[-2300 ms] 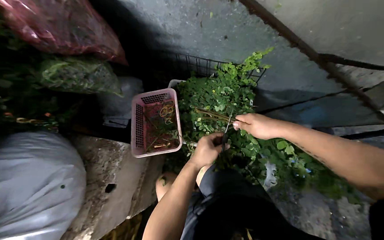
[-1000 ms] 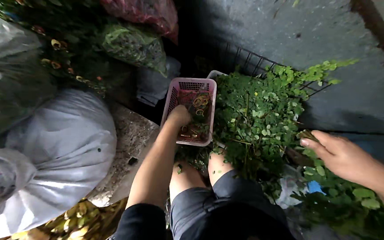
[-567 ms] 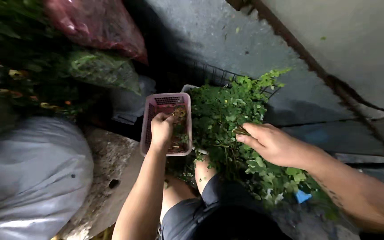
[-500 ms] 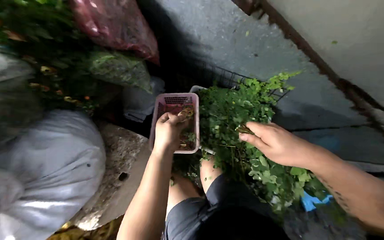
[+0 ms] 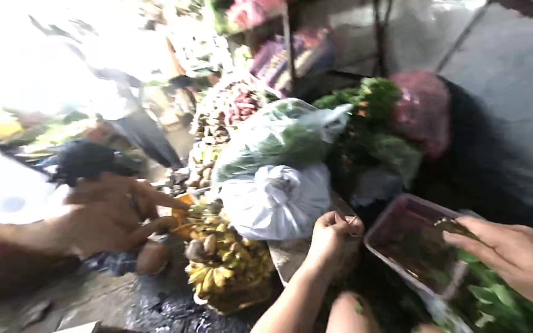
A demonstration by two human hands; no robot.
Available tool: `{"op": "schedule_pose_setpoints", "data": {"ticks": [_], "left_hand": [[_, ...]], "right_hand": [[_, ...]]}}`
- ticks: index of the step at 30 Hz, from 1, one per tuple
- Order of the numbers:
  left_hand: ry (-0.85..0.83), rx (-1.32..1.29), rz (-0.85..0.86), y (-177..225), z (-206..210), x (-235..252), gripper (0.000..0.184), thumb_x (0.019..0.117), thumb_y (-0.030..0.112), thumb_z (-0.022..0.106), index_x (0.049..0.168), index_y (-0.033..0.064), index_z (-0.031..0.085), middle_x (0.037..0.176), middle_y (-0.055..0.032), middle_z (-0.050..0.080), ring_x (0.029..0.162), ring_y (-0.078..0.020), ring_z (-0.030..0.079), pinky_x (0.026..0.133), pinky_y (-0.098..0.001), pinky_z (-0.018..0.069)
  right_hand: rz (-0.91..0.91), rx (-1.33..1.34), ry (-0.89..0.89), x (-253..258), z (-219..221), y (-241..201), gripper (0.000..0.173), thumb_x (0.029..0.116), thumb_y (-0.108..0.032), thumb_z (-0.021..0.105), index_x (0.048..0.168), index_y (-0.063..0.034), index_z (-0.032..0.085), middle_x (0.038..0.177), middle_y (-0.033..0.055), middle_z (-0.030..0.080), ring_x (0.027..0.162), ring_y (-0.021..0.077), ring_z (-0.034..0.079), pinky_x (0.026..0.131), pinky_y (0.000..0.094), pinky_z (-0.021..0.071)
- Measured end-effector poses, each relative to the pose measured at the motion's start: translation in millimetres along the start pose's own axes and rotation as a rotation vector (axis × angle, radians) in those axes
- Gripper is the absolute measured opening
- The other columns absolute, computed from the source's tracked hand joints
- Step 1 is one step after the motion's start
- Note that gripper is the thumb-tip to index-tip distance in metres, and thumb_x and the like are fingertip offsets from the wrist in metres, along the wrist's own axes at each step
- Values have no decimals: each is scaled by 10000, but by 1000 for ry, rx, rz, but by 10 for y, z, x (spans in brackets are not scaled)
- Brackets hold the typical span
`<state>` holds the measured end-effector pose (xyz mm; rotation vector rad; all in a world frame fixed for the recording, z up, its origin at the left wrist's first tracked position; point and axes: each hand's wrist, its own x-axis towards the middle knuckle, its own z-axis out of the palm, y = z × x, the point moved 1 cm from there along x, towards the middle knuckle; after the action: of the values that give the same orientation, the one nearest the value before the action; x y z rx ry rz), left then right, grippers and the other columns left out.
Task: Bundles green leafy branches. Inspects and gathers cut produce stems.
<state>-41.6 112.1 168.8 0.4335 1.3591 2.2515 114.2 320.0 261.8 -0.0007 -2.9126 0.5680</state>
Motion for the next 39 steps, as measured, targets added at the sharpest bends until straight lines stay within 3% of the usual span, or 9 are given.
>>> {"op": "schedule_pose_setpoints", "data": {"ticks": [8,12,15,20,25,27,29,34,39], "left_hand": [[-192,290,710,961,-283,-457,334,999,-1,517,1329,5,565,1292,-164,668,640,-98,639,536,-266,550],[-237,496,508,865,-202,-449,746,907,337,727,1454,-33,380,1281,-134,601,833,-102,669,685,-274,594],[-205,481,407,745,-245,-415,643,906,336,707,1387,-26,481,1174,-102,632,919,-84,650,776,-263,572],[4,331,283,642,29,-552,184,951,33,664,1025,40,496,761,-69,618,536,-121,579,493,-254,519],[-455,353,251,1116,420,-443,44,998,100,576,1022,96,539,784,-47,652,625,-126,636,560,-270,562],[-415,204,144,1118,413,-20,272,1068,283,447,831,177,527,630,43,475,501,-65,441,457,-214,395],[-235,73,9,681,341,169,489,1075,495,406,688,199,448,528,73,379,415,-48,360,396,-208,331],[-715,283,143,229,972,-617,344,1111,250,340,1061,5,577,955,-62,677,892,-159,690,832,-382,609],[-420,74,165,537,1123,248,601,1081,594,216,666,216,431,549,75,417,484,-62,426,474,-242,392]], "right_hand": [[-499,-14,207,786,156,-862,424,1085,-421,416,1092,-63,643,757,70,630,641,195,642,566,392,554],[-582,17,204,900,304,-1129,387,1085,-388,425,1117,-75,650,816,60,663,720,173,675,634,346,579],[-551,17,117,965,380,-1046,345,1084,-346,441,1077,-65,642,774,54,624,700,169,649,626,360,563],[-304,-127,-88,918,391,-827,187,1076,-248,530,1080,-83,617,803,55,629,731,199,667,667,409,574],[-308,-177,-426,517,634,-740,308,1096,-213,451,1140,22,644,1064,208,685,960,388,694,811,568,560],[-378,-233,-466,310,582,-844,304,1115,-238,408,1161,1,590,1027,208,663,915,406,691,763,575,560],[-482,-233,-112,220,355,-644,236,1063,-214,517,1070,-26,659,835,133,678,701,301,704,595,467,590],[-203,-298,-108,247,-98,173,217,1052,-231,567,1122,-47,659,871,117,688,773,277,706,696,485,596],[-478,-316,-88,3,54,115,244,1055,-230,516,1044,-34,663,819,109,675,700,267,702,606,440,588]]}}
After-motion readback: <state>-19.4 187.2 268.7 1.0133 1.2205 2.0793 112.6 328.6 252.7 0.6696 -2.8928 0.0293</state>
